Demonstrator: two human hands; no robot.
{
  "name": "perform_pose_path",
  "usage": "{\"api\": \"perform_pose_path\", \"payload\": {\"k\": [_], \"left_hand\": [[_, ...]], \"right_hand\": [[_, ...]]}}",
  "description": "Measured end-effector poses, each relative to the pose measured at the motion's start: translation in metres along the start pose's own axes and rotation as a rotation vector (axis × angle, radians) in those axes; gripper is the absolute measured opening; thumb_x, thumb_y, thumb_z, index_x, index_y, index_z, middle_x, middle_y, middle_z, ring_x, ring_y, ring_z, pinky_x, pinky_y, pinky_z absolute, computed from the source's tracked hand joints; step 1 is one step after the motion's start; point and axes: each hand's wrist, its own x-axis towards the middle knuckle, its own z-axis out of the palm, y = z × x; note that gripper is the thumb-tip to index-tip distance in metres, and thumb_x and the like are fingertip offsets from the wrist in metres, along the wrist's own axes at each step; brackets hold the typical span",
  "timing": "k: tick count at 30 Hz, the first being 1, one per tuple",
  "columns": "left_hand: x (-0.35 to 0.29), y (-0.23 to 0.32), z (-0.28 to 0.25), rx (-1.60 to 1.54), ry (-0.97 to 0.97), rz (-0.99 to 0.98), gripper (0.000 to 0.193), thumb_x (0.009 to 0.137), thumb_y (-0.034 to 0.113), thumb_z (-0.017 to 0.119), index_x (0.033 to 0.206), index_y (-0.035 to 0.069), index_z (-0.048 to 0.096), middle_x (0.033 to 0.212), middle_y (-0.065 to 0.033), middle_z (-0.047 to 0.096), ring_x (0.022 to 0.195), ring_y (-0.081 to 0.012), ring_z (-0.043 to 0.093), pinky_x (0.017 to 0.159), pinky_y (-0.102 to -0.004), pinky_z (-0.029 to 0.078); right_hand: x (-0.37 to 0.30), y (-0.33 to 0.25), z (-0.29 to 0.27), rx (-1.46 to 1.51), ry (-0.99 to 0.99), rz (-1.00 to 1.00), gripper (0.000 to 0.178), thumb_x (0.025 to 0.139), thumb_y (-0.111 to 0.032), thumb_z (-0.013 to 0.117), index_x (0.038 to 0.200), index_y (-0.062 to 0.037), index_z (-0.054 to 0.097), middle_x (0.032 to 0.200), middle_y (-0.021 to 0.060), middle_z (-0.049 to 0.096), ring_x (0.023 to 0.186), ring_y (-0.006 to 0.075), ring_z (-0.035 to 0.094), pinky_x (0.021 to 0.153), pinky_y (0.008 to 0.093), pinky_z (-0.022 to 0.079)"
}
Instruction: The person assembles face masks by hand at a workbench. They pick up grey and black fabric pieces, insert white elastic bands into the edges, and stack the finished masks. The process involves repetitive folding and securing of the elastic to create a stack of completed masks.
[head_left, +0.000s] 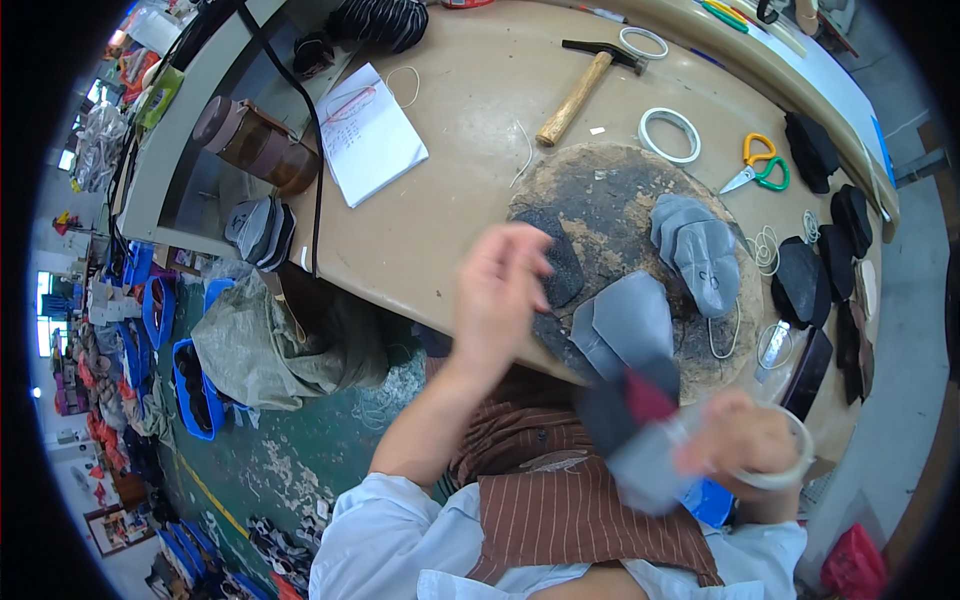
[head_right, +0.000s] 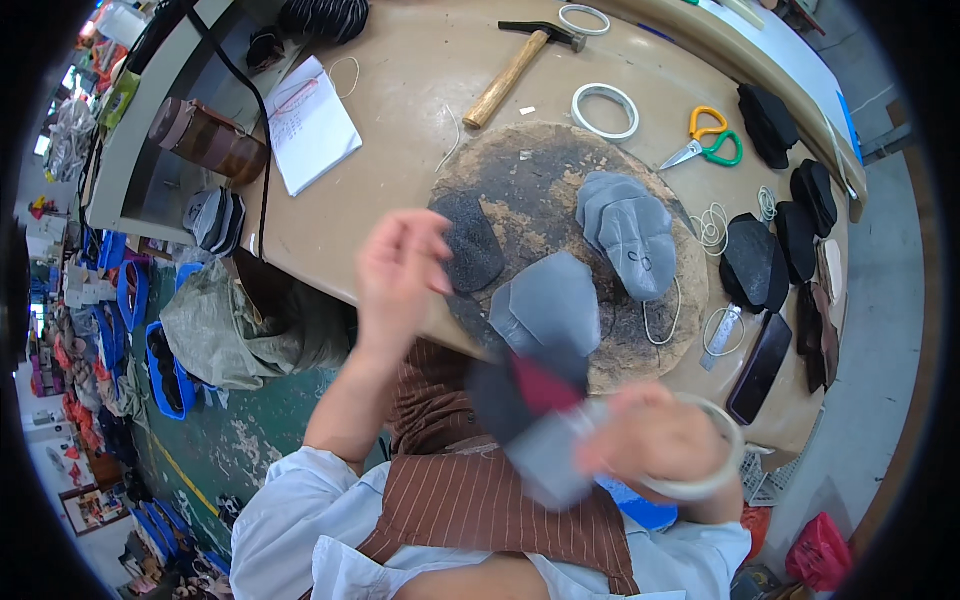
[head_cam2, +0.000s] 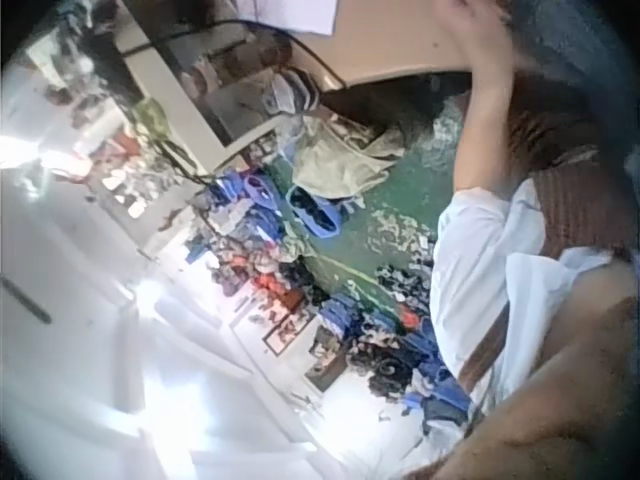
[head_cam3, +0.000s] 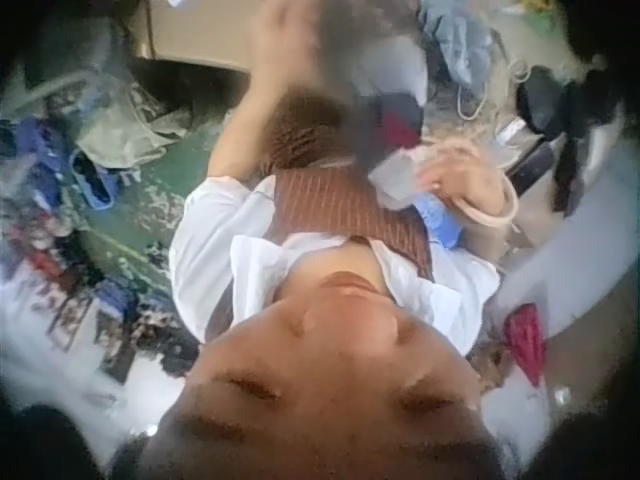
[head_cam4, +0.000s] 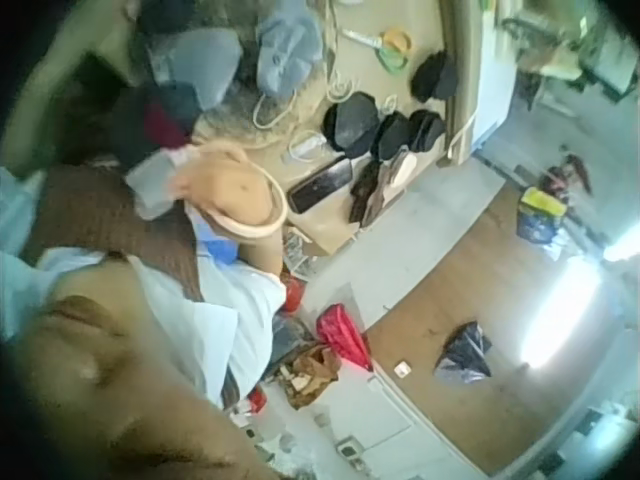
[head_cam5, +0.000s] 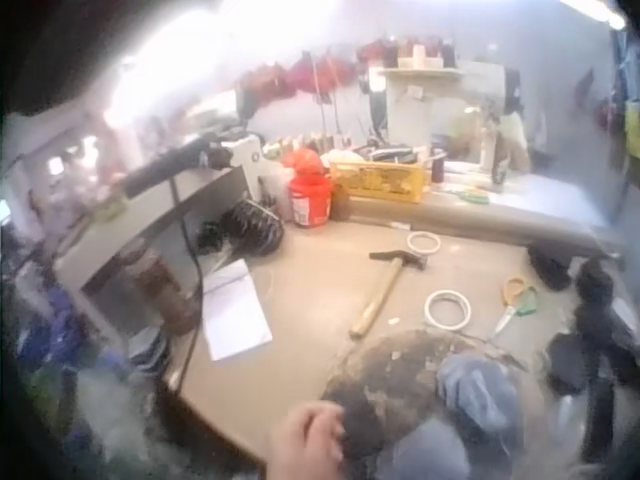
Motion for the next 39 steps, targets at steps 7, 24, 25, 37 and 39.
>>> {"api": "perform_pose_path", "payload": {"k": [7, 24, 25, 37, 39], "left_hand": [[0.002, -0.016, -0.002, 0.196, -0.279, -0.294, 0.021, 0.101, 0.017, 0.052, 0.101, 0.000, 0.063, 0.079, -0.0034, 0.062, 0.062, -0.0075, 0.059, 0.056, -0.0214, 0.050], [-0.085, -0.014, 0.017, 0.482, -0.449, 0.133, 0.051, 0.078, 0.001, 0.078, 0.124, 0.003, 0.055, 0.098, -0.0091, 0.068, 0.083, -0.0134, 0.065, 0.074, -0.0263, 0.053], [-0.082, -0.019, 0.023, 0.450, -0.465, 0.106, 0.054, 0.078, 0.001, 0.078, 0.126, 0.003, 0.054, 0.097, -0.0087, 0.068, 0.083, -0.0128, 0.065, 0.074, -0.0259, 0.053], [-0.059, 0.031, -0.037, 0.161, -0.875, -0.114, 0.021, 0.074, 0.000, 0.072, 0.095, -0.002, 0.071, 0.080, -0.0088, 0.066, 0.072, -0.0177, 0.061, 0.065, -0.0293, 0.046], [-0.075, -0.018, -0.007, -0.001, -1.001, -0.132, 0.021, 0.082, 0.010, 0.072, 0.100, -0.001, 0.070, 0.079, -0.0086, 0.066, 0.075, -0.0221, 0.062, 0.069, -0.0344, 0.048]], "right_hand": [[0.027, 0.034, -0.002, 0.036, 0.235, -0.159, 0.018, 0.087, -0.002, 0.062, 0.074, -0.0111, 0.052, 0.079, 0.0078, 0.070, 0.074, 0.0252, 0.069, 0.075, 0.0378, 0.049], [0.015, 0.126, 0.017, 0.452, 0.535, -0.218, 0.018, 0.087, 0.009, 0.057, 0.092, -0.0054, 0.046, 0.092, 0.0192, 0.065, 0.092, 0.0284, 0.066, 0.084, 0.0400, 0.053], [0.017, 0.126, 0.017, 0.455, 0.531, -0.224, 0.018, 0.087, 0.008, 0.057, 0.092, -0.0054, 0.046, 0.092, 0.0190, 0.065, 0.092, 0.0285, 0.066, 0.083, 0.0401, 0.053], [-0.001, 0.163, -0.007, 1.223, 0.611, -0.609, 0.028, 0.088, -0.022, 0.070, 0.106, -0.0141, 0.050, 0.094, 0.0039, 0.058, 0.083, 0.0169, 0.057, 0.091, 0.0369, 0.040], [0.002, 0.166, -0.009, 1.232, 0.545, -0.640, 0.028, 0.088, -0.023, 0.069, 0.107, -0.0139, 0.051, 0.096, 0.0042, 0.058, 0.086, 0.0179, 0.058, 0.092, 0.0373, 0.040]]}}
